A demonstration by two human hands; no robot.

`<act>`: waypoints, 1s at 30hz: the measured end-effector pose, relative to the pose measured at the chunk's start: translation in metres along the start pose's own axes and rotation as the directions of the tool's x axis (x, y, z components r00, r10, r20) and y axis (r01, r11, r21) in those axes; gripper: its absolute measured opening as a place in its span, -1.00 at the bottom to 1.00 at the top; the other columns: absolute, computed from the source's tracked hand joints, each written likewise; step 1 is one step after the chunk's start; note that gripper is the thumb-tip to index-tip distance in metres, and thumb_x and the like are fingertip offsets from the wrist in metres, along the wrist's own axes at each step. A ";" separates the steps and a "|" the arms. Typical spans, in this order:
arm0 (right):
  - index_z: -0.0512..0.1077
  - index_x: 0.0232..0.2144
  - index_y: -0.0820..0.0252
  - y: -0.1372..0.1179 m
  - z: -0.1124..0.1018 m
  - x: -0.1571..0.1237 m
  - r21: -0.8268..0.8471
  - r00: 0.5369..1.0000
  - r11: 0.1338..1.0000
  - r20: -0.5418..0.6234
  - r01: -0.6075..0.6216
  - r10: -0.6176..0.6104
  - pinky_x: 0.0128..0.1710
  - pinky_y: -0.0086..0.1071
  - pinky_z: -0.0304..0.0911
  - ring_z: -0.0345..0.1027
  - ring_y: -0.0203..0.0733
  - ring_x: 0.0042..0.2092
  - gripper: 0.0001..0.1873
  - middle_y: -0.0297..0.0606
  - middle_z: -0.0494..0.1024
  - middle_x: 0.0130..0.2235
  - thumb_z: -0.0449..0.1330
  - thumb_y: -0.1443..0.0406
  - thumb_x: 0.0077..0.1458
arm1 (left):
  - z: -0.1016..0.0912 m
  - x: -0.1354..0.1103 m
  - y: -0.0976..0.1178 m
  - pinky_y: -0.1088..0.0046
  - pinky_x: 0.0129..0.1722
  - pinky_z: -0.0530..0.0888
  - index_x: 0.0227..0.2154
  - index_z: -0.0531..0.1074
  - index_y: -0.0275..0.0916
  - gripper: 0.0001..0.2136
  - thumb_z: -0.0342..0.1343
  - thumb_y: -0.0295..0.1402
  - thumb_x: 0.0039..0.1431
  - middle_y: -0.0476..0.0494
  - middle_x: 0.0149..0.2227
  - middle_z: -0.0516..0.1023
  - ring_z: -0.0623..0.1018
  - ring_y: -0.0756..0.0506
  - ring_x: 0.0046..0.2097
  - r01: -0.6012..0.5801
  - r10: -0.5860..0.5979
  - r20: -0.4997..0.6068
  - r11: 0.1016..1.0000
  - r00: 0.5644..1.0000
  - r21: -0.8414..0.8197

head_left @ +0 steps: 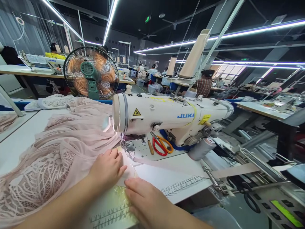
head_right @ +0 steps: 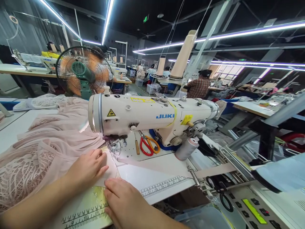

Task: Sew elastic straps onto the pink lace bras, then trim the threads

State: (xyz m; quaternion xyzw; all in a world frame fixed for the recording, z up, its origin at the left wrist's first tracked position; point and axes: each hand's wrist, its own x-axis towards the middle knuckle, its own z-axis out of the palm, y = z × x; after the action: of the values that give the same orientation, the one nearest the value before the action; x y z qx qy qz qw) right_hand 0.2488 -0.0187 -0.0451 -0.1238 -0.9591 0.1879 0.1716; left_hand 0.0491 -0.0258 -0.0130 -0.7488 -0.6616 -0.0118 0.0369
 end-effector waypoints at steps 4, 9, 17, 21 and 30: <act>0.34 -0.03 0.35 0.004 -0.002 0.006 -0.050 0.998 0.997 0.023 -0.060 0.061 0.21 -0.14 0.09 0.18 -0.01 0.14 -0.68 0.02 0.33 0.13 0.01 0.36 0.17 | 0.005 0.008 -0.003 0.19 -0.23 0.39 -0.01 0.40 -0.35 -0.63 -0.07 -0.24 0.24 -0.34 -0.12 0.48 0.45 -0.30 -0.07 0.015 -0.012 -0.041 0.999 0.999 0.049; 0.29 0.04 0.35 0.007 0.000 0.006 -0.093 0.996 0.993 0.026 -0.078 0.081 0.27 -0.17 -0.01 0.07 -0.03 0.23 -0.62 -0.01 0.25 0.20 0.01 0.33 0.19 | 0.010 0.017 -0.009 0.16 -0.17 0.38 -0.03 0.42 -0.33 -0.64 -0.06 -0.23 0.23 -0.35 -0.08 0.48 0.44 -0.31 -0.03 0.011 -0.009 -0.043 0.999 0.999 0.035; 0.25 0.12 0.38 0.009 0.005 0.018 -0.106 0.991 0.986 0.032 -0.128 0.132 0.28 -0.13 -0.04 0.01 0.02 0.26 -0.53 0.03 0.22 0.22 0.06 0.25 0.21 | -0.005 0.013 -0.008 0.14 -0.17 0.41 -0.23 0.50 -0.33 -0.74 -0.10 -0.38 0.23 -0.32 -0.21 0.50 0.46 -0.30 -0.10 -0.091 0.096 -0.071 0.993 0.993 0.076; 0.19 0.18 0.38 0.008 0.007 0.038 -0.093 0.987 0.984 0.037 -0.155 0.159 0.27 -0.07 -0.02 0.04 0.06 0.25 -0.44 0.06 0.25 0.20 0.11 0.25 0.18 | -0.006 -0.010 0.003 0.28 -0.20 0.47 -0.23 0.50 -0.28 -0.67 -0.09 -0.61 0.03 -0.25 -0.22 0.54 0.50 -0.19 -0.19 -0.141 0.142 0.056 0.990 0.988 -0.016; 0.24 0.14 0.50 0.007 0.017 0.051 -0.132 0.984 0.975 -0.034 -0.180 0.177 0.30 -0.15 -0.06 0.03 0.04 0.26 -0.44 0.08 0.27 0.20 0.10 0.20 0.20 | 0.027 -0.034 -0.024 0.25 0.08 0.44 0.17 0.27 -0.36 -0.44 -0.15 -0.60 0.06 -0.20 0.18 0.39 0.44 -0.21 0.07 -0.182 0.185 -0.049 0.982 0.982 0.058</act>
State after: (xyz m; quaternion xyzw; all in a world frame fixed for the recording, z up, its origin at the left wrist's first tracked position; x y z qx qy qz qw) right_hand 0.1974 -0.0026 -0.0486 -0.2229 -0.9527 0.1358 0.1559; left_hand 0.0206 -0.0543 -0.0415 -0.8048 -0.5886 -0.0110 0.0757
